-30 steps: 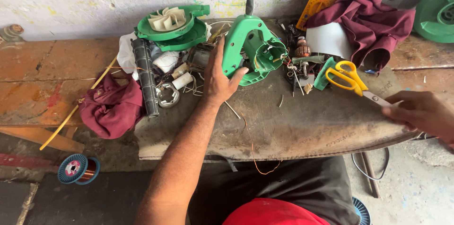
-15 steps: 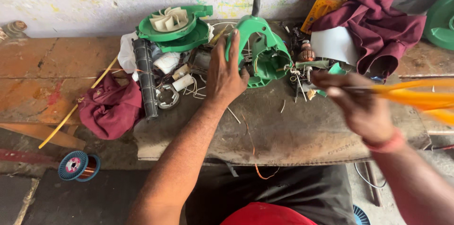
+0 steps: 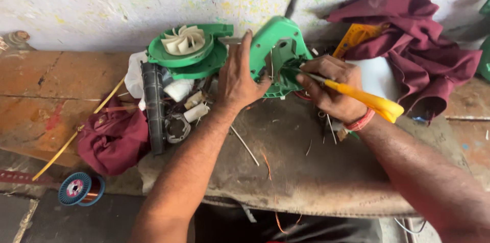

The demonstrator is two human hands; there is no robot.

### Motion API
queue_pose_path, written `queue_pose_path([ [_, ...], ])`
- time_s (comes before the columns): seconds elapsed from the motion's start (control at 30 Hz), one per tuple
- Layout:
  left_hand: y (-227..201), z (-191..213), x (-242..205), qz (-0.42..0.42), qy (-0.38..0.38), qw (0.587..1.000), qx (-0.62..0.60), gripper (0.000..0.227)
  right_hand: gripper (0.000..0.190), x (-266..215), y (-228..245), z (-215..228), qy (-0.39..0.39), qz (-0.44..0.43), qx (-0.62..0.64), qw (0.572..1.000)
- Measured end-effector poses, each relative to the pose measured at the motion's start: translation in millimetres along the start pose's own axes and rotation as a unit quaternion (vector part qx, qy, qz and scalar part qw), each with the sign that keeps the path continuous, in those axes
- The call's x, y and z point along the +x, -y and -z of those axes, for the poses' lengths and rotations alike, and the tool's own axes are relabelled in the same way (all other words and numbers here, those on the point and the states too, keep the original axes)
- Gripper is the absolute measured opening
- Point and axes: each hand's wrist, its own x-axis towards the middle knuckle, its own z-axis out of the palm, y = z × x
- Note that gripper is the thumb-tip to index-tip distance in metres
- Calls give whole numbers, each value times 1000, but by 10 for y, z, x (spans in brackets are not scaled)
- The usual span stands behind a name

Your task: The person disassembles a green handheld electric fan, removes the fan blade, and cleans the internal housing and components using a maroon cloth and yellow scissors. They wipe the interior surfaces and fan blade repeatedly, then reassemble the unit.

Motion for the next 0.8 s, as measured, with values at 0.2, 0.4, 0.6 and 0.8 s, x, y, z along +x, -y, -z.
queue_pose_path([
  [0.2, -56, -29, -5, 26, 44, 999, -10, 99, 19, -30, -183, -21, 81, -26, 66, 994],
  [0.4, -100, -184, -105, 19, 33, 999, 20, 98, 19, -116, -214, 7, 130, -152, 51, 979],
  [0.6, 23, -267, -166, 49, 45, 998, 21, 99, 22, -116, -179, 95, 155, -58, 8, 986],
  [0.8, 20, -272, -154, 27, 23, 999, 20, 98, 25, -66, -183, 114, 227, 64, 3, 972],
])
